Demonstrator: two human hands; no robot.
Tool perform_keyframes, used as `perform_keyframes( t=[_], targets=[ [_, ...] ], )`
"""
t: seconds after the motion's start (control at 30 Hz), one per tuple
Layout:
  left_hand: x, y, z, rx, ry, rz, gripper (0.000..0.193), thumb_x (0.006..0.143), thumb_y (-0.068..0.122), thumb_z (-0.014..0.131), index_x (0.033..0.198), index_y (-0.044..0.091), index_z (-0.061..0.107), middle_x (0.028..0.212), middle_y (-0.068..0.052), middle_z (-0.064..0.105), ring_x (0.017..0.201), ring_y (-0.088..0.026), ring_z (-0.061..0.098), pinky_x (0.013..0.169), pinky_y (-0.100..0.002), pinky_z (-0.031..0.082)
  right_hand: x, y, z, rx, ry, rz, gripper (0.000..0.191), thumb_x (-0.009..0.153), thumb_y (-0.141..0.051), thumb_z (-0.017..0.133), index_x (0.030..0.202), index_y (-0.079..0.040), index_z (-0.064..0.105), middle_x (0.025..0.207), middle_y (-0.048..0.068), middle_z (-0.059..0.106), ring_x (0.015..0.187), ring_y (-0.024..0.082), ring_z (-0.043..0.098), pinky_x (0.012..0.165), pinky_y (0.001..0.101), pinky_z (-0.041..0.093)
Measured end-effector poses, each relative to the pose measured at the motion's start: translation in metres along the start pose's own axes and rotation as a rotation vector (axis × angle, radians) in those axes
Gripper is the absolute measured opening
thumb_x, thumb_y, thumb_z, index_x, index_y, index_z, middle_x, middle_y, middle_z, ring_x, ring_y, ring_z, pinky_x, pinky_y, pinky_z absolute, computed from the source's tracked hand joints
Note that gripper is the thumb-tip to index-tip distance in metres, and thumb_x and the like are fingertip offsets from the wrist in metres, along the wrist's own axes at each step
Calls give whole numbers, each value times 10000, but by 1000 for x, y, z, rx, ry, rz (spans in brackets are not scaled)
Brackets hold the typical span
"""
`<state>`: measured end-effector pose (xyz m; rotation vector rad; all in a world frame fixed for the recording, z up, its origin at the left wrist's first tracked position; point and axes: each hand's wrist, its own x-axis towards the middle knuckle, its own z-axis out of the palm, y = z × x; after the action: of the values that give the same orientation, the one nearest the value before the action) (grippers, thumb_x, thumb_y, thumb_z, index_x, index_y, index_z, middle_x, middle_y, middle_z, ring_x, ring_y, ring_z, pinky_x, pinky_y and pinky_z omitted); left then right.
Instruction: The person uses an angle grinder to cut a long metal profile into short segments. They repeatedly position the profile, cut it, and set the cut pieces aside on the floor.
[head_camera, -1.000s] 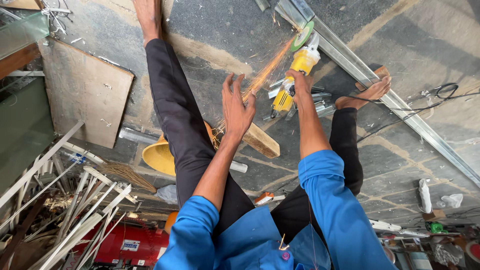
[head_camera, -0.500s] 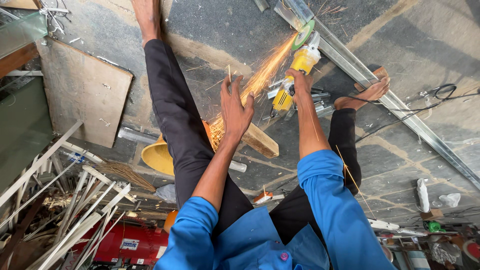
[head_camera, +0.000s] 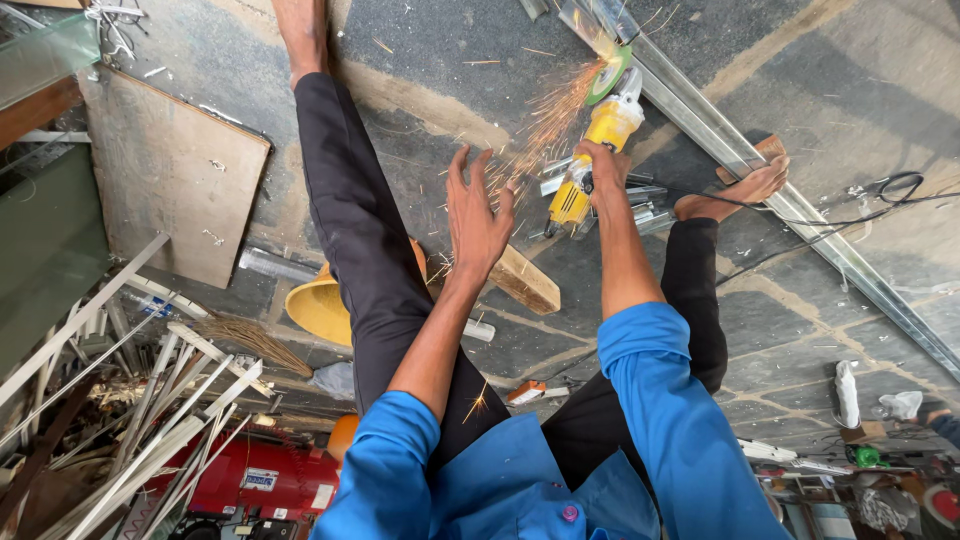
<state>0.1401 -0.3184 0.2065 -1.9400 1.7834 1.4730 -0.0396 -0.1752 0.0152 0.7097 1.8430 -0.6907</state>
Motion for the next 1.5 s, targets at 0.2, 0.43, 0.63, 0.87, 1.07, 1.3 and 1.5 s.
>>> perform_keyframes(
  t=[0.2, 0.43, 0.63, 0.87, 1.07, 1.3, 1.5],
  targets=[
    [1, 1, -2, -10, -23, -22, 547, 939, 173, 657, 1452, 75, 494, 1568, -264, 348, 1432, -447, 396, 1151, -542, 368, 3, 4, -2, 15, -18, -3, 287, 653, -43, 833, 890, 51, 701, 798, 109, 683, 611, 226, 652, 522, 401, 535],
    [1, 2, -3, -6, -15, -16, 544, 938, 174, 655, 1449, 79, 497, 1565, -268, 344, 1435, -452, 395, 1153, -546, 371, 3, 2, -2, -17, 10, 12, 285, 645, -35, 827, 888, 41, 698, 790, 103, 680, 606, 223, 650, 520, 403, 533],
    [2, 1, -2, -2, -12, -5, 548, 938, 172, 658, 1453, 76, 498, 1568, -273, 334, 1438, -458, 388, 1162, -553, 367, 15, -2, -1, 82, -35, 20, 280, 650, -21, 794, 891, 19, 656, 754, 115, 646, 570, 256, 649, 502, 441, 555],
    [2, 2, -2, -21, -11, -20, 533, 947, 181, 651, 1446, 75, 497, 1570, -261, 338, 1444, -457, 378, 1159, -553, 366, 50, -89, -16, 129, -73, -94, 356, 637, -76, 821, 945, 26, 674, 752, 116, 654, 568, 255, 655, 524, 428, 565],
    [3, 5, -3, -18, -15, -22, 530, 953, 178, 653, 1451, 74, 502, 1571, -255, 329, 1454, -459, 366, 1167, -553, 357, 38, -111, -25, 58, -80, -95, 361, 646, -80, 819, 948, 44, 666, 755, 127, 646, 569, 253, 635, 518, 421, 543],
    [4, 1, -2, -28, -24, -47, 526, 949, 187, 653, 1442, 82, 505, 1581, -248, 326, 1440, -442, 388, 1166, -542, 373, 43, -84, -22, 0, -28, -37, 346, 636, -51, 810, 934, 47, 665, 760, 120, 655, 573, 249, 647, 520, 413, 553],
    [4, 0, -2, -1, -35, -48, 526, 951, 192, 648, 1444, 83, 504, 1575, -242, 317, 1447, -446, 374, 1153, -546, 369, 41, -61, -22, -49, -14, -60, 334, 638, -30, 821, 934, 52, 688, 783, 108, 681, 605, 230, 670, 550, 392, 568]
  ],
)
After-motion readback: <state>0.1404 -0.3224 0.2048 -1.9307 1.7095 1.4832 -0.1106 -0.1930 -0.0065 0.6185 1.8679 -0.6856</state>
